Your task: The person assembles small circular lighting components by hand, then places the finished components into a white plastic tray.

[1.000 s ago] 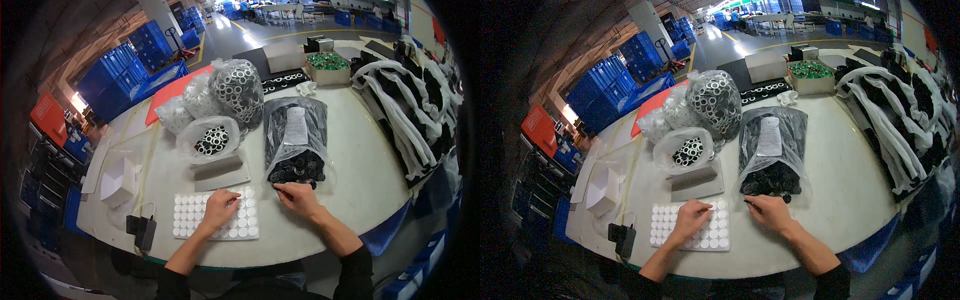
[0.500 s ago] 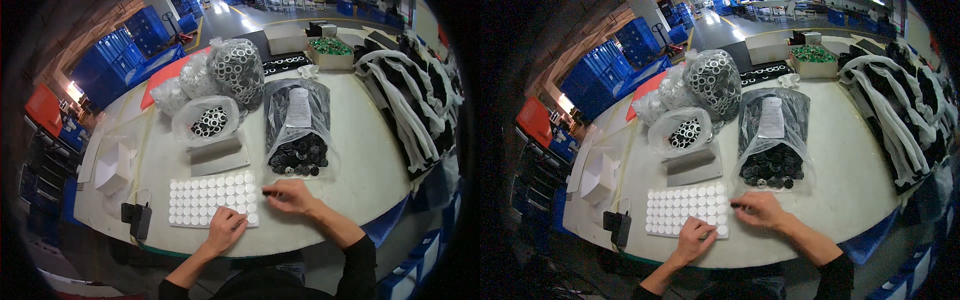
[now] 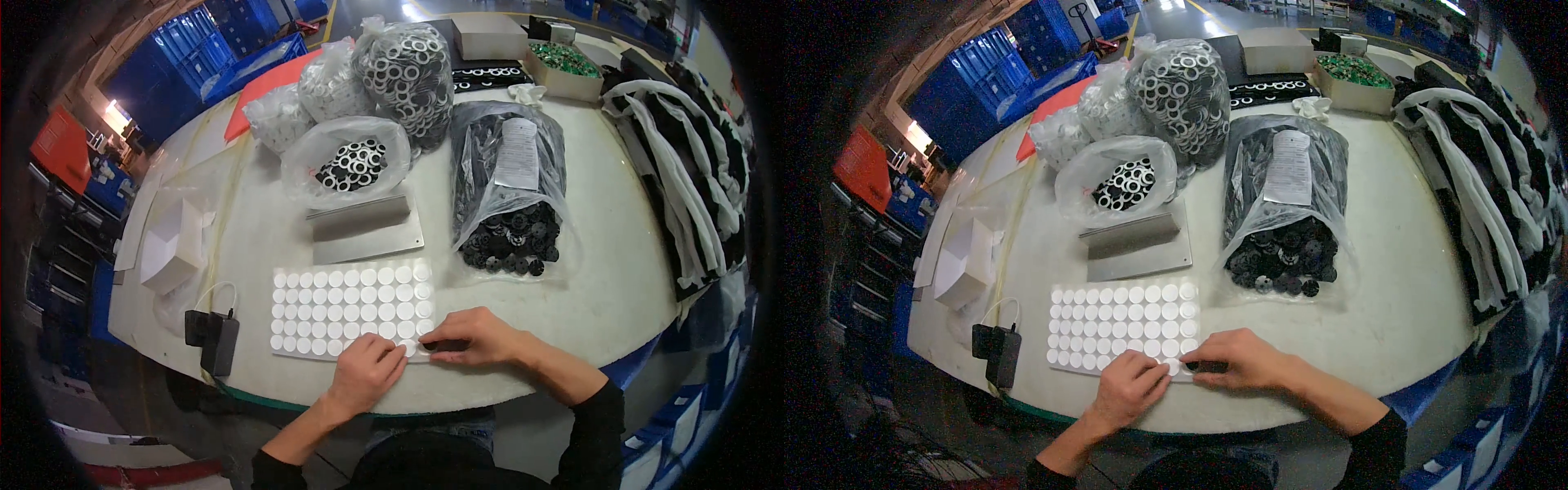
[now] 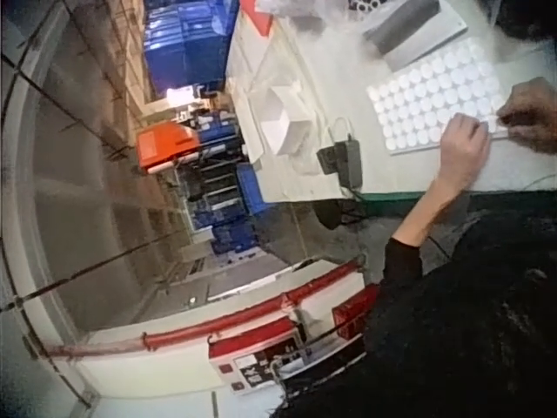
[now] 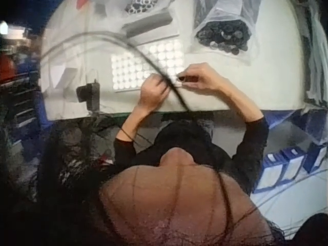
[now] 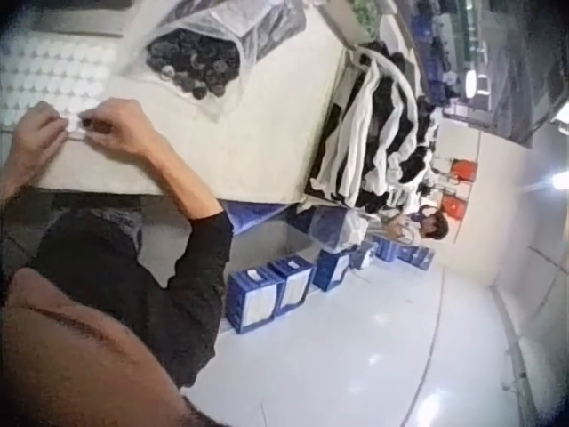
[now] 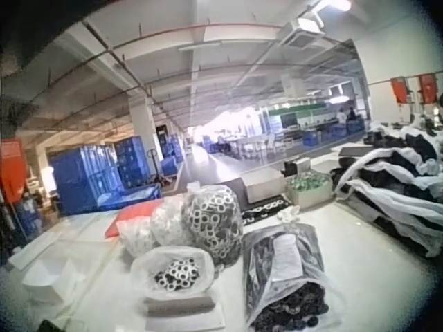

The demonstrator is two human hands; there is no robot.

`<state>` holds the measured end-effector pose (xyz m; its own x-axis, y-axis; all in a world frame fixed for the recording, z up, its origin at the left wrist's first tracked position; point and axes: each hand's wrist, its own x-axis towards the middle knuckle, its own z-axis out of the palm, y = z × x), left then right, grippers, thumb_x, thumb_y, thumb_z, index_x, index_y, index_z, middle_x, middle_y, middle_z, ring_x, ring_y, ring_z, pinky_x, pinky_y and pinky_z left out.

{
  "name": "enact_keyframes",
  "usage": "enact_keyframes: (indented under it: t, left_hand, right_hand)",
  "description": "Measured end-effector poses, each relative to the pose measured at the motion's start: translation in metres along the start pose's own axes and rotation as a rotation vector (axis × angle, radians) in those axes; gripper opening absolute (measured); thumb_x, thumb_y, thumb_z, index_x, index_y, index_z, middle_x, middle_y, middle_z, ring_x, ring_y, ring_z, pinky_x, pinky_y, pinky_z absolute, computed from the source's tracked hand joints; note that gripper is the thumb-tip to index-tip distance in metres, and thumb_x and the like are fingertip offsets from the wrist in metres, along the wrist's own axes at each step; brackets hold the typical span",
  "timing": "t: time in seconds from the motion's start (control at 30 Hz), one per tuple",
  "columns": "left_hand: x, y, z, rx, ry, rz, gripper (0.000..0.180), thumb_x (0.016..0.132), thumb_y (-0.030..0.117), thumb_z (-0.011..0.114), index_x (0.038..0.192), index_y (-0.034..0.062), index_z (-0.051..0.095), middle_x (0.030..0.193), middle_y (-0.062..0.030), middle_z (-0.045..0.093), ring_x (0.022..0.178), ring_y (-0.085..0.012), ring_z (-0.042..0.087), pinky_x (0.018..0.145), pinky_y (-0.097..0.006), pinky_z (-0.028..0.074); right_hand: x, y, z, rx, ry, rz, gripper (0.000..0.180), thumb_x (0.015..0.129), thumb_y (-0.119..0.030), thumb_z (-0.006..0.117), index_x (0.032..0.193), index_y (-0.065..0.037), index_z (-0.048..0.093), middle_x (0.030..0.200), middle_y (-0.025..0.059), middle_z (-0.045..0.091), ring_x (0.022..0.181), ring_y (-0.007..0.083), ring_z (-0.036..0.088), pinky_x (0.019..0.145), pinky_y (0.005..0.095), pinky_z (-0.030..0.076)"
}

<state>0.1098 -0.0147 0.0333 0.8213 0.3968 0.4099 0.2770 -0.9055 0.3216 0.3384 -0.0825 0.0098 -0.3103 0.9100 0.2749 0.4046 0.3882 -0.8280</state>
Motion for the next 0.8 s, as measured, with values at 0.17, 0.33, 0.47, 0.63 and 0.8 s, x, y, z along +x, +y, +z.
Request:
enact_keyframes:
  t: [0.17,0.33,0.47,0.63,0.8]
  left_hand:
    - [0.000,0.002,0.002,0.131,-0.030,0.128,0.007,0.067,0.005,0.063,0.071,0.0019,0.058,0.067,-0.0046,0.048,0.064,-0.0180,0.051,0.053,-0.028,0.043]
    - [0.004,0.010,-0.005,0.240,-0.239,0.237,0.018,0.062,0.003,0.061,0.078,-0.0048,0.061,0.066,-0.0063,0.048,0.061,-0.0182,0.051,0.049,-0.027,0.043]
    - [0.006,0.011,-0.003,0.279,-0.212,0.233,0.022,0.060,0.004,0.058,0.080,-0.0055,0.060,0.066,-0.0061,0.046,0.059,-0.0174,0.049,0.049,-0.026,0.042]
    - [-0.001,0.007,0.006,0.247,-0.194,0.126,0.020,0.065,0.004,0.061,0.083,-0.0045,0.060,0.068,-0.0060,0.047,0.059,-0.0184,0.049,0.050,-0.027,0.043]
    - [-0.003,0.010,0.009,0.312,-0.073,0.217,0.006,0.066,0.004,0.054,0.065,0.0048,0.048,0.063,-0.0046,0.039,0.060,-0.0161,0.046,0.049,-0.026,0.041]
  right_hand:
    - [0.001,-0.003,0.000,-0.155,-0.031,-0.162,0.034,0.072,-0.009,0.073,0.105,-0.008,0.066,0.083,0.0070,0.066,0.070,0.0208,0.063,0.064,0.0301,0.052]
    - [-0.004,-0.002,0.002,-0.215,-0.012,-0.240,0.032,0.075,-0.012,0.069,0.106,-0.005,0.063,0.086,0.0071,0.066,0.074,0.0233,0.063,0.062,0.0322,0.052]
    - [0.000,-0.007,0.000,-0.157,0.055,-0.207,0.027,0.075,-0.012,0.071,0.100,-0.005,0.065,0.079,0.0075,0.065,0.067,0.0231,0.063,0.059,0.0326,0.052]
    - [-0.004,-0.003,0.004,-0.178,0.059,-0.208,0.025,0.075,-0.012,0.070,0.098,-0.005,0.065,0.072,0.0081,0.063,0.065,0.0232,0.062,0.056,0.0340,0.051]
    - [-0.008,-0.002,0.006,-0.210,0.084,-0.230,0.026,0.073,-0.009,0.072,0.099,-0.006,0.066,0.070,0.0056,0.062,0.061,0.0217,0.061,0.054,0.0320,0.050]
